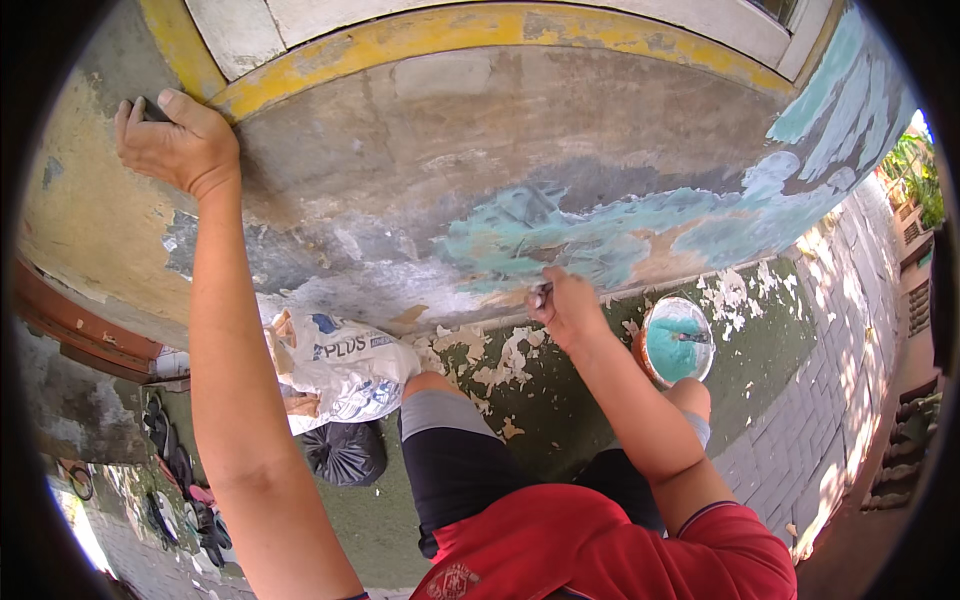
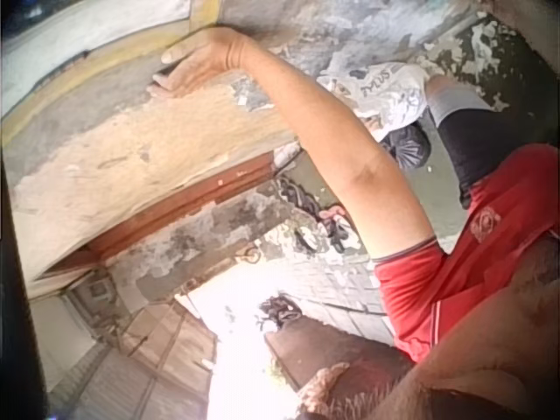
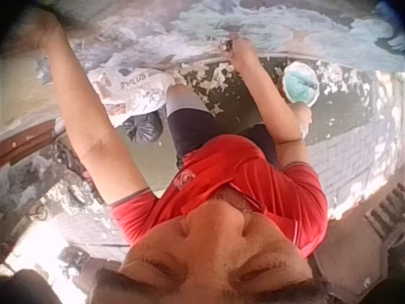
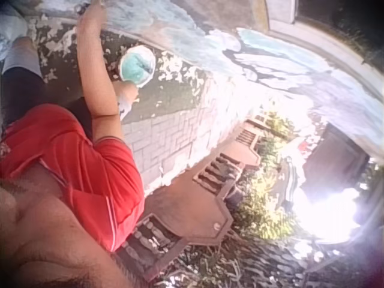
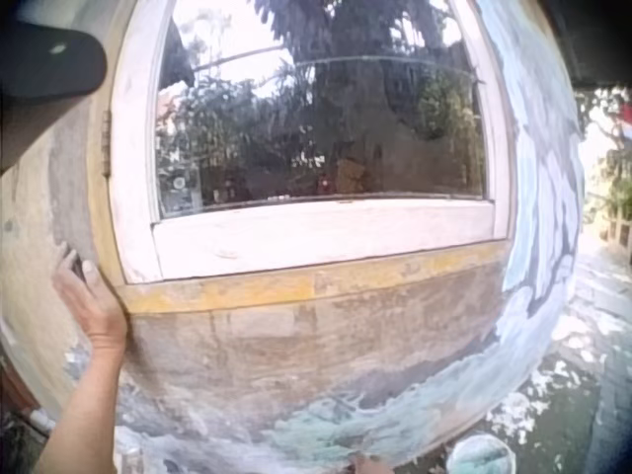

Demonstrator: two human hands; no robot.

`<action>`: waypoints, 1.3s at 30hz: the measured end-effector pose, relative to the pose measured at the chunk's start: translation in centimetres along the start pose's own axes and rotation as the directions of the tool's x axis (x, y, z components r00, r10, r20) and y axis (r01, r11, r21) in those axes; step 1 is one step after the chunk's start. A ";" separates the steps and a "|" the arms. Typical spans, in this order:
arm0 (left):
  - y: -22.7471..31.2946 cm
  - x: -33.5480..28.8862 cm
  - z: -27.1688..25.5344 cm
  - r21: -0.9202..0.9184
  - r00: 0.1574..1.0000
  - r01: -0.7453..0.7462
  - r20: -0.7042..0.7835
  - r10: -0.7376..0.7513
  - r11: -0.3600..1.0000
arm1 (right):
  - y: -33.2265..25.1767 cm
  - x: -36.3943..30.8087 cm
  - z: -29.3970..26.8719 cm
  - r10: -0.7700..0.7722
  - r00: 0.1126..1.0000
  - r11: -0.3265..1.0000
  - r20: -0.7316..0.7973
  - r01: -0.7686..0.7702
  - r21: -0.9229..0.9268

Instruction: The person applies a turquoise substance from a bucket onto a concrete wall using a spatula. They spread the material over areas of the wall where the original paint is peeling.

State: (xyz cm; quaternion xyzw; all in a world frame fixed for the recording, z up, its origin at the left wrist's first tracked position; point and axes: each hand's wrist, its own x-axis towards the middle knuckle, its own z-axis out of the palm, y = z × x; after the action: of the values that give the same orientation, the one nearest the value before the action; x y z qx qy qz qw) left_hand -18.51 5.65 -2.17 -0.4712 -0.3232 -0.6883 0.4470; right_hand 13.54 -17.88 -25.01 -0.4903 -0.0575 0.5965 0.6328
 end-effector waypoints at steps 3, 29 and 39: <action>0.2 0.0 0.0 -0.007 1.000 0.013 0.001 -0.013 1.000 | 4.3 3.3 -0.6 0.100 0.993 0.995 -0.058 -0.099 0.026; 0.5 -0.6 0.2 -0.007 1.000 0.020 0.008 -0.020 1.000 | -1.0 5.5 0.3 -0.027 0.998 0.976 0.052 0.015 0.218; 0.8 -0.4 0.0 -0.010 0.999 0.037 0.028 -0.037 0.999 | 3.3 4.3 -2.4 0.075 0.994 0.997 -0.075 -0.073 0.025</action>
State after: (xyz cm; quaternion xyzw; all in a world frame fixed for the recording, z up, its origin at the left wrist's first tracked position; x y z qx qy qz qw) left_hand -17.73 5.48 -2.58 -0.4768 -0.3346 -0.6916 0.4272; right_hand 14.05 -16.35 -30.70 -0.5073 -0.0086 0.6011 0.6174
